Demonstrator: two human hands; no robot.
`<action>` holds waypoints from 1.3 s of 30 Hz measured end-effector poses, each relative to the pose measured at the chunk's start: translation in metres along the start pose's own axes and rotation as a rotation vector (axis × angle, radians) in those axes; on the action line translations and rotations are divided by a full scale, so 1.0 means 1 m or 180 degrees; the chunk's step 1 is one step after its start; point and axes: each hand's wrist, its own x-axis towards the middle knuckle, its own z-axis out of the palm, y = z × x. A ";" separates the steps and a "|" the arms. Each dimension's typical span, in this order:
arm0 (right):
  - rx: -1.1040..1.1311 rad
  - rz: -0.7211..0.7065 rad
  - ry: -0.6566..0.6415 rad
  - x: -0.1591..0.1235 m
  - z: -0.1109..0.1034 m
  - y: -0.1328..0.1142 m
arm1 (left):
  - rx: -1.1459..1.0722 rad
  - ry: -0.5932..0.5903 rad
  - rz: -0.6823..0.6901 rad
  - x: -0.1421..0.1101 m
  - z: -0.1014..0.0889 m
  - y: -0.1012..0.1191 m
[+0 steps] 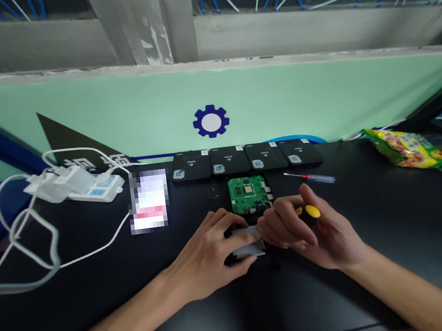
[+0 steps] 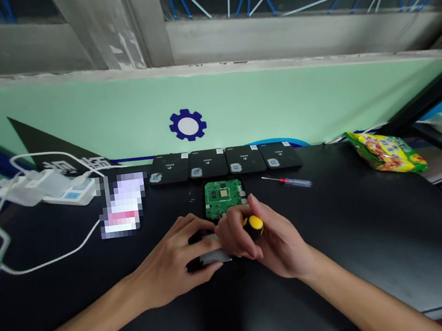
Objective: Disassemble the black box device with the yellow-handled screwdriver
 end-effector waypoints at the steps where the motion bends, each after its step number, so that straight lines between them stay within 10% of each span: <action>1: 0.0023 0.0002 -0.0022 0.000 0.000 0.000 | 0.0000 0.0003 -0.0005 0.000 0.000 0.000; 39: 0.0293 0.0064 0.0243 0.001 0.001 -0.002 | 0.0077 -0.0014 0.0011 -0.001 0.001 -0.001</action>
